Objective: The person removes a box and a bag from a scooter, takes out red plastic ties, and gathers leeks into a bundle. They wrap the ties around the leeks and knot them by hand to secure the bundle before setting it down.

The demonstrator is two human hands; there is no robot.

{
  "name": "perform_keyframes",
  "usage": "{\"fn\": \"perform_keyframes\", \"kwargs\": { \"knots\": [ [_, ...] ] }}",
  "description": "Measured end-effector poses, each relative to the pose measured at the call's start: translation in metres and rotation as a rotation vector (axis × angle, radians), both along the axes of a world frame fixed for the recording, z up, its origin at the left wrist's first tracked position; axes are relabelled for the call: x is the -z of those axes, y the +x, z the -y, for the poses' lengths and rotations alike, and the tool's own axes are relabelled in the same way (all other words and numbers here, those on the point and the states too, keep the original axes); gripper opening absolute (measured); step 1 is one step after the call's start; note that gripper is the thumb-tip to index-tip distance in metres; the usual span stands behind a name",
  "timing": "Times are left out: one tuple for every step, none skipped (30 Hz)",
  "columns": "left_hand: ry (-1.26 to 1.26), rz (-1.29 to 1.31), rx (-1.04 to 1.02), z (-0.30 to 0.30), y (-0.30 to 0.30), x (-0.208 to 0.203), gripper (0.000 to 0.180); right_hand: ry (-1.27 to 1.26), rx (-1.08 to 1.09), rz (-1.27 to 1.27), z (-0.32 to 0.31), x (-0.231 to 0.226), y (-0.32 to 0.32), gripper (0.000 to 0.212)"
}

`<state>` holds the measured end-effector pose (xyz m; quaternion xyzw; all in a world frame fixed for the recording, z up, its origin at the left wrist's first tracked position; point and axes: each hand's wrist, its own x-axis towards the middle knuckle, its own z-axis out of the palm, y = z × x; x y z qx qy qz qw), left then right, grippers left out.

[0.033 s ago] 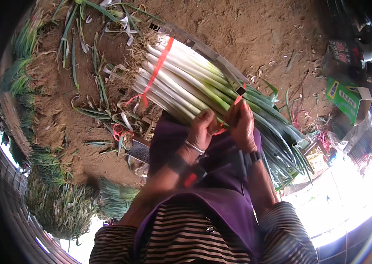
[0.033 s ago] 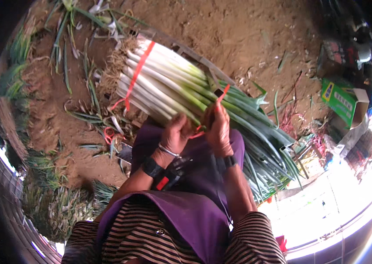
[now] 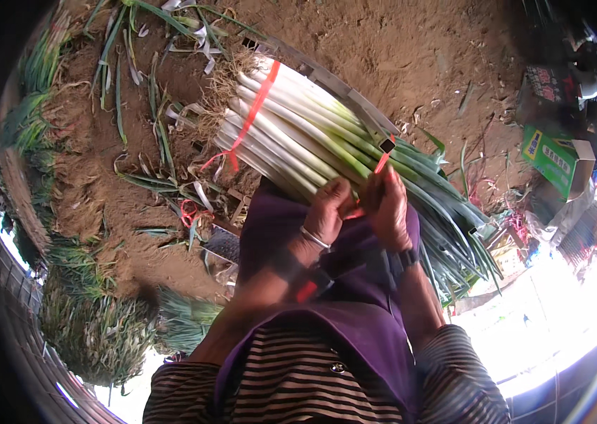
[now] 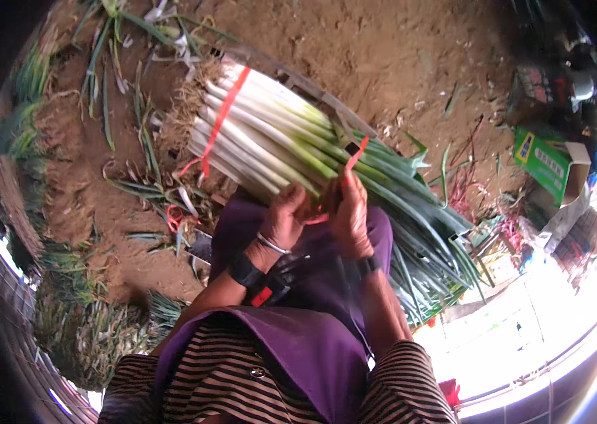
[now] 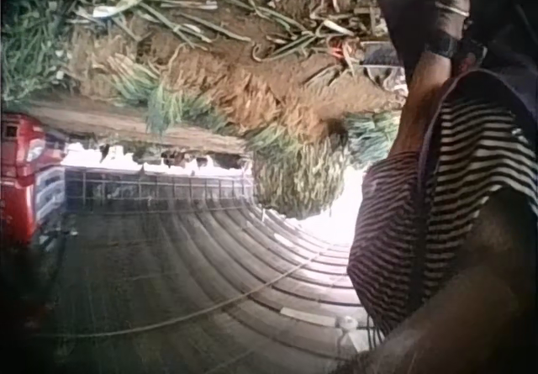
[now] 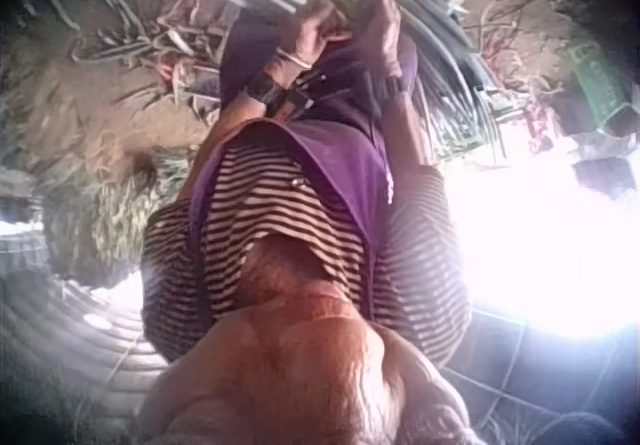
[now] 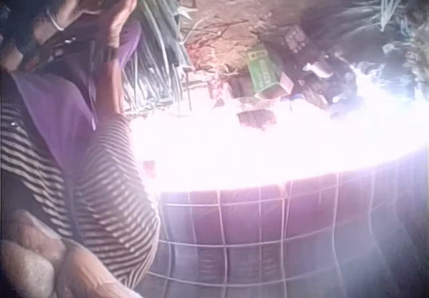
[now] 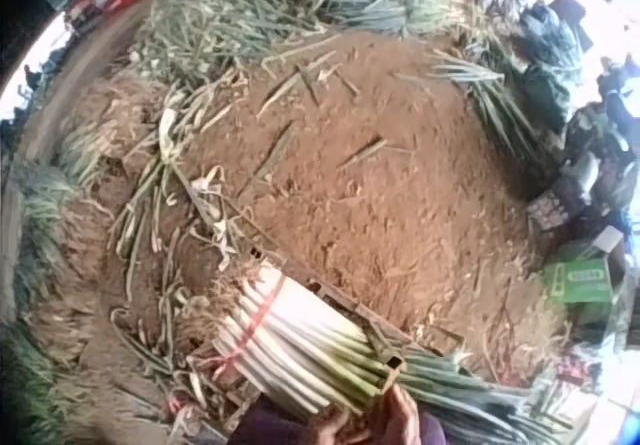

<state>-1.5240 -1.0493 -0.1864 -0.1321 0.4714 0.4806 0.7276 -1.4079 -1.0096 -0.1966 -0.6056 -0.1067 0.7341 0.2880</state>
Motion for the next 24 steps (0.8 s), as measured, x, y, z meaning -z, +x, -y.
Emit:
{"fn": "perform_keyframes", "kwargs": {
  "knots": [
    [0.018,-0.004,0.038,0.001,0.001,-0.006,0.029,0.003,0.031,0.059,0.005,-0.008,-0.005,0.033],
    [0.034,-0.005,0.075,0.003,0.001,-0.009,0.029,0.003,0.145,-0.009,0.008,-0.017,-0.005,0.032],
    [0.064,0.006,0.136,0.007,-0.001,-0.013,0.028,-0.004,0.197,-0.003,0.010,-0.027,-0.007,0.033],
    [0.072,0.007,0.132,0.011,-0.002,-0.018,0.028,-0.012,0.250,0.002,0.012,-0.041,-0.009,0.033],
    [0.068,0.006,0.116,0.017,0.000,-0.025,0.029,-0.066,0.192,-0.023,0.015,-0.056,-0.007,0.035],
    [0.061,0.005,0.100,0.021,0.001,-0.028,0.029,-0.071,0.186,-0.023,0.021,-0.064,-0.007,0.035],
    [0.074,-0.112,0.253,0.021,-0.003,-0.034,0.028,-0.028,0.154,-0.005,0.028,-0.069,-0.008,0.036],
    [0.084,-0.226,0.406,0.021,-0.006,-0.040,0.029,0.013,0.122,0.012,0.033,-0.073,-0.008,0.036],
    [0.090,-0.229,0.396,0.024,-0.003,-0.044,0.026,0.024,0.133,0.006,0.037,-0.075,-0.006,0.036],
    [0.088,-0.233,0.394,0.027,-0.002,-0.041,0.025,0.013,0.136,0.006,0.037,-0.075,-0.005,0.036],
    [0.083,-0.235,0.394,0.030,-0.001,-0.039,0.023,0.004,0.086,0.004,0.034,-0.077,-0.005,0.036],
    [0.058,-0.087,0.254,0.035,0.000,-0.033,0.020,-0.006,0.036,0.001,0.030,-0.078,-0.004,0.036],
    [0.030,0.053,0.110,0.039,0.002,-0.027,0.016,-0.003,0.032,0.006,0.024,-0.075,-0.004,0.036],
    [0.012,0.050,0.113,0.031,0.004,-0.024,0.016,-0.021,0.035,0.002,0.014,-0.067,-0.002,0.036],
    [0.053,-0.078,0.252,0.023,0.005,-0.019,0.020,-0.021,0.053,0.015,0.002,-0.056,0.001,0.037],
    [0.098,-0.211,0.391,0.013,0.006,-0.009,0.025,-0.016,0.068,0.023,-0.010,-0.038,0.003,0.037],
    [0.460,-0.769,0.770,0.019,0.003,0.014,0.023,0.010,0.033,0.093,-0.023,-0.015,0.009,0.038],
    [0.448,-0.782,0.777,0.025,0.007,0.033,0.023,0.035,0.028,0.112,-0.033,0.004,0.015,0.035],
    [0.546,-0.882,0.833,0.026,0.011,0.051,0.022,-0.077,0.166,0.105,-0.041,0.031,0.031,0.034],
    [0.623,-0.980,0.894,0.033,0.016,0.058,0.024,-0.210,0.296,0.093,-0.047,0.046,0.040,0.033],
    [0.781,-1.100,1.008,0.038,0.021,0.066,0.022,-0.230,0.295,0.089,-0.050,0.059,0.044,0.033],
    [0.759,-1.094,1.030,0.043,0.020,0.069,0.022,-0.298,0.355,0.109,-0.056,0.064,0.039,0.032],
    [0.854,-1.114,1.052,0.047,0.021,0.070,0.022,-0.359,0.420,0.149,-0.059,0.065,0.039,0.031],
    [0.955,-1.133,1.068,0.050,0.021,0.068,0.021,-0.362,0.350,0.139,-0.058,0.065,0.039,0.030]
  ]
}}
